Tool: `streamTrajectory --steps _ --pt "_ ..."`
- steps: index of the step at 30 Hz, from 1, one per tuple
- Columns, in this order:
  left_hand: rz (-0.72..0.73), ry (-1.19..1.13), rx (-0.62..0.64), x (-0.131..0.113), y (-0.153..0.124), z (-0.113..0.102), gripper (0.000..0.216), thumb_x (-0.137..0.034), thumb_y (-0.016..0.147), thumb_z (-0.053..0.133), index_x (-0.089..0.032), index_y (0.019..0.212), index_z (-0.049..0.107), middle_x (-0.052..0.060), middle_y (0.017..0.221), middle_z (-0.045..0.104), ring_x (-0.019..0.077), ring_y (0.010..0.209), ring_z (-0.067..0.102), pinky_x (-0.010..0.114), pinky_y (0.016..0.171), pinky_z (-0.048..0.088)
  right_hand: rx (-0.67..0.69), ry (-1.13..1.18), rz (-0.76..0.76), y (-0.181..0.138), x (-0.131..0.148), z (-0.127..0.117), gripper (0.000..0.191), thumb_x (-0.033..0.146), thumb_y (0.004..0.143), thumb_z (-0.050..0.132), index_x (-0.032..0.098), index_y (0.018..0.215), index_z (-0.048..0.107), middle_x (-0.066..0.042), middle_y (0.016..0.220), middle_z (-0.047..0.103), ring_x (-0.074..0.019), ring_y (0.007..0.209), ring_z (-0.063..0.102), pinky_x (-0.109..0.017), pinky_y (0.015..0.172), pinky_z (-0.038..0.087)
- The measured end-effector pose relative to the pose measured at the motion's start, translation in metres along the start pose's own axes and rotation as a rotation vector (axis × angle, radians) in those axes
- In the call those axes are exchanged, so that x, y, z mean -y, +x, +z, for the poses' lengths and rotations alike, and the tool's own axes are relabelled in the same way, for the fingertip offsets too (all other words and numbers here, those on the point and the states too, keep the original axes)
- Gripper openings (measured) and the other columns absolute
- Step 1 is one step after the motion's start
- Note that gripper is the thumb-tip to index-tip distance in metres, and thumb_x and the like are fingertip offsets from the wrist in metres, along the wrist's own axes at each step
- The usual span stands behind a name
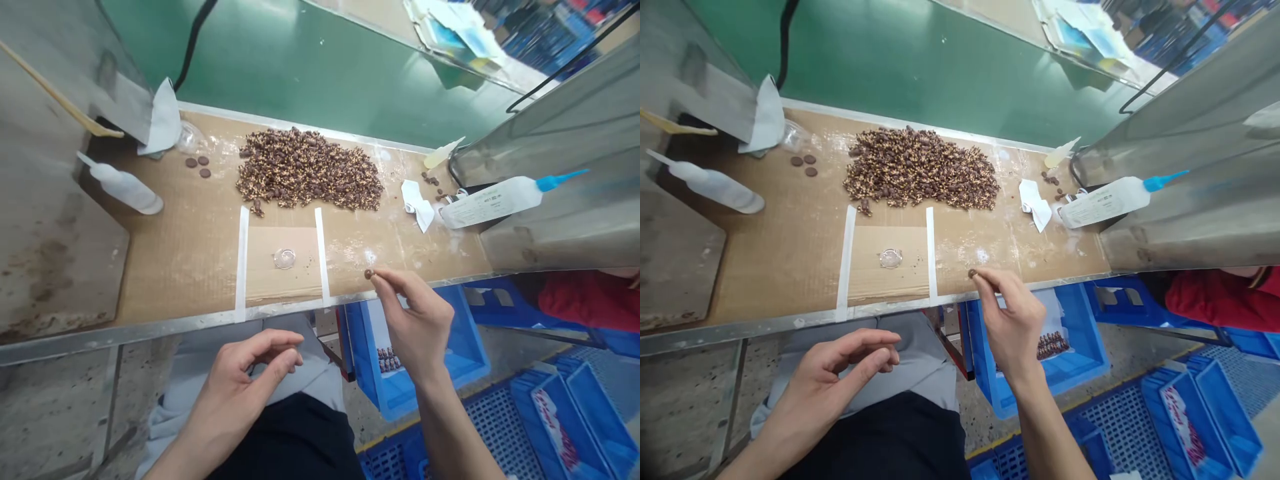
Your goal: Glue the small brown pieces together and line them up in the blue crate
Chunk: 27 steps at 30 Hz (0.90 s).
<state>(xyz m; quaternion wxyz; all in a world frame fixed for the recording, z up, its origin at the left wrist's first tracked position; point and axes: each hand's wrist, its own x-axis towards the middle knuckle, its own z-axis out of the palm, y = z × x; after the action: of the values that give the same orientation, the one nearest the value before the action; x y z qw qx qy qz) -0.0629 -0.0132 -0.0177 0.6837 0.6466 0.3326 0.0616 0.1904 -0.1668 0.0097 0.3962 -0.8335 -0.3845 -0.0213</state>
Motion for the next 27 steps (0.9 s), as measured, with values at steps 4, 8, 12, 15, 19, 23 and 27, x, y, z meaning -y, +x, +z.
streamTrajectory --steps 4,8,12,15,19,23,27 --pt "0.078 -0.076 -0.009 -0.028 0.007 0.006 0.018 -0.044 0.108 0.087 -0.031 0.115 0.096 0.003 0.096 0.092 0.0167 0.084 0.087 0.018 0.083 0.068 0.182 0.447 0.175 -0.013 0.047 -0.012 0.007 0.028 0.112 0.086 0.033 0.111 0.091 0.0 0.1 0.088 -0.02 0.086 0.083 -0.034 0.079 0.068" --pt "0.128 -0.201 -0.03 -0.047 0.009 0.01 0.018 -0.038 0.103 0.095 -0.031 0.12 0.096 0.004 0.102 0.093 0.0184 0.089 0.089 0.02 0.087 0.071 0.312 0.662 0.223 -0.022 0.063 -0.013 0.007 0.028 0.109 0.088 0.033 0.111 0.091 -0.001 0.099 0.086 -0.0219 0.092 0.084 -0.035 0.082 0.069" --pt "0.18 -0.24 -0.035 -0.057 0.007 0.013 0.022 -0.028 0.096 0.102 -0.032 0.117 0.097 0.003 0.099 0.093 0.0191 0.089 0.09 0.021 0.086 0.073 0.329 0.703 0.164 -0.022 0.067 -0.011 0.01 0.023 0.109 0.087 0.032 0.11 0.092 -0.001 0.096 0.086 -0.0196 0.088 0.082 -0.033 0.082 0.068" --pt "0.212 -0.216 -0.097 -0.06 0.005 0.017 0.017 -0.022 0.094 0.102 -0.031 0.108 0.098 0.002 0.097 0.093 0.019 0.086 0.09 0.02 0.084 0.074 0.315 0.733 0.129 -0.02 0.069 -0.011 0.012 0.021 0.109 0.088 0.031 0.109 0.092 0.0 0.096 0.087 -0.0168 0.085 0.08 -0.028 0.079 0.066" --pt "0.291 -0.159 -0.157 -0.059 0.003 0.021 0.017 -0.019 0.096 0.1 -0.033 0.106 0.098 0.002 0.101 0.094 0.0198 0.088 0.091 0.023 0.085 0.075 0.31 0.79 0.148 -0.019 0.068 -0.009 0.01 0.021 0.108 0.089 0.031 0.109 0.092 0.001 0.097 0.087 -0.0159 0.084 0.079 -0.027 0.078 0.065" --pt "0.383 -0.104 -0.184 -0.057 0.002 0.023 0.021 -0.017 0.098 0.098 -0.033 0.111 0.098 0.002 0.102 0.094 0.0206 0.09 0.091 0.025 0.085 0.075 0.323 0.842 0.185 -0.02 0.065 -0.007 0.008 0.024 0.108 0.089 0.03 0.107 0.093 0.0 0.094 0.087 -0.0157 0.082 0.079 -0.026 0.077 0.065" --pt "0.355 -0.107 -0.206 -0.059 0.003 0.026 0.016 -0.019 0.099 0.097 -0.03 0.109 0.098 0.004 0.103 0.094 0.0214 0.09 0.091 0.026 0.084 0.075 0.346 0.885 0.263 -0.017 0.065 -0.006 0.005 0.026 0.108 0.089 0.029 0.105 0.093 0.0 0.092 0.086 -0.0153 0.078 0.078 -0.026 0.075 0.066"
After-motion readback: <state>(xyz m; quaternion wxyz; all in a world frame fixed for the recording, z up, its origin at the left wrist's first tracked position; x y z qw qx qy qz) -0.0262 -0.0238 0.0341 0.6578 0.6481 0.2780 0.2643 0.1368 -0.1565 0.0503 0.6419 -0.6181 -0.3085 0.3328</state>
